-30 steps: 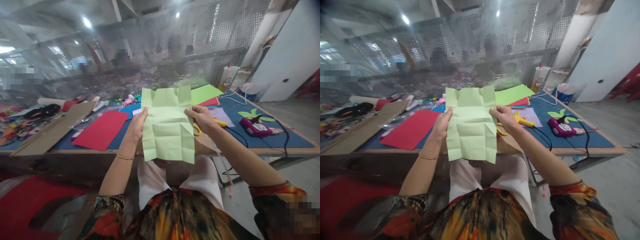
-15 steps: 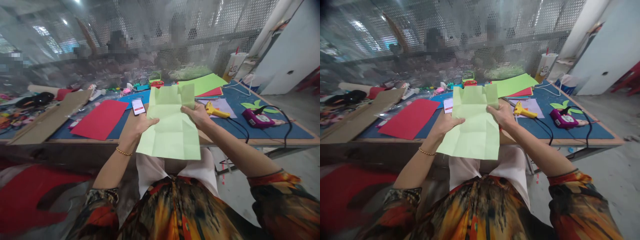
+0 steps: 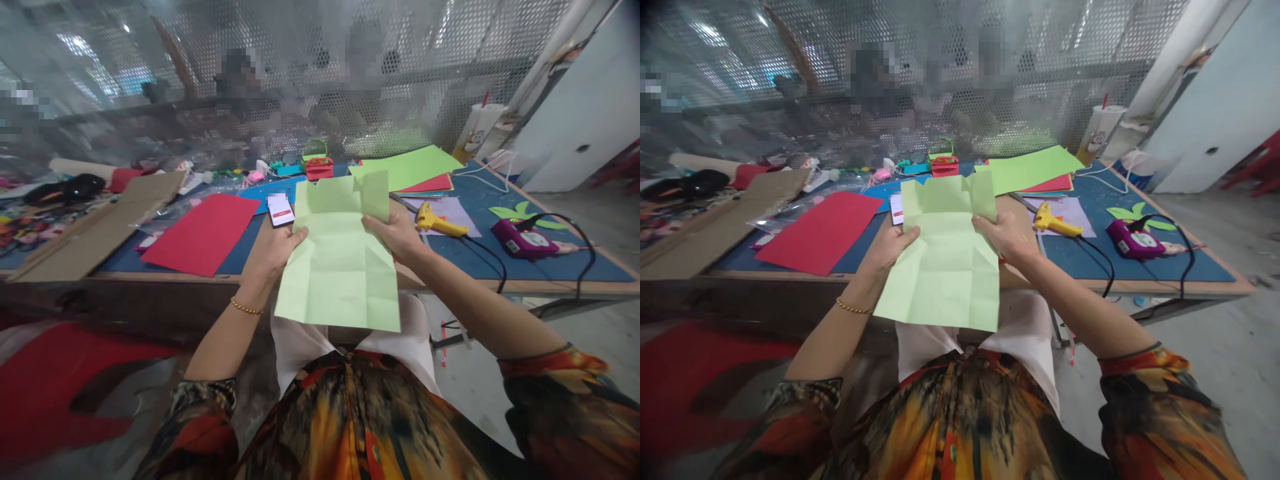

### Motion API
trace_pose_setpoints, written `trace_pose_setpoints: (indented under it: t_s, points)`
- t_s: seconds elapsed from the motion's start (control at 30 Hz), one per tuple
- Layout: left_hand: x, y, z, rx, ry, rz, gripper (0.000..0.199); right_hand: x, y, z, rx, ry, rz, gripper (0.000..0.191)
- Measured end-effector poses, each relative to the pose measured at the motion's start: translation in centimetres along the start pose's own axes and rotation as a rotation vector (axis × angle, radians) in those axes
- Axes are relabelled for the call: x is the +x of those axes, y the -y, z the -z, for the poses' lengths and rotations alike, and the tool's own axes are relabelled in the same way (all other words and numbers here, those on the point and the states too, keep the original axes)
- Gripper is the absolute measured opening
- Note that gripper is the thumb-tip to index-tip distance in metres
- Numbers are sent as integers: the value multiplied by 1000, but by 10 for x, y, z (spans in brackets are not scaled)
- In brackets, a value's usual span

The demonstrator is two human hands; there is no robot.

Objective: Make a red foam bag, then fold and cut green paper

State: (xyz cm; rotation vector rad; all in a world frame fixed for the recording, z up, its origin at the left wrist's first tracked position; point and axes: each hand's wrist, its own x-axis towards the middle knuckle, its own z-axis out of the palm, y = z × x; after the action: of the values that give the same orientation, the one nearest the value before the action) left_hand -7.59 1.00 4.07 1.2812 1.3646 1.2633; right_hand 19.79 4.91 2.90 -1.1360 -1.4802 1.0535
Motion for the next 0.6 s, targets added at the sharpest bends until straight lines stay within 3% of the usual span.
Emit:
trace_pose_setpoints:
  t_s: [0.13, 0.3, 0.47, 0.53, 0.6]
  points:
    - [4, -4, -1, 11, -105, 21, 28, -2, 7, 0, 113, 92, -64, 45]
    - [7, 1, -3, -227, 69, -5, 47, -4, 3, 6, 139, 75, -179, 44]
    - [9, 5, -2, -254, 159, -34, 78, -8, -1, 9, 199, 108, -192, 45]
    - [7, 4, -3, -226, 148, -24, 76, -10, -1, 8, 183, 107, -192, 45]
    - [6, 3, -4, -180, 115, -25, 61, -10, 0, 7, 154, 106, -190, 43]
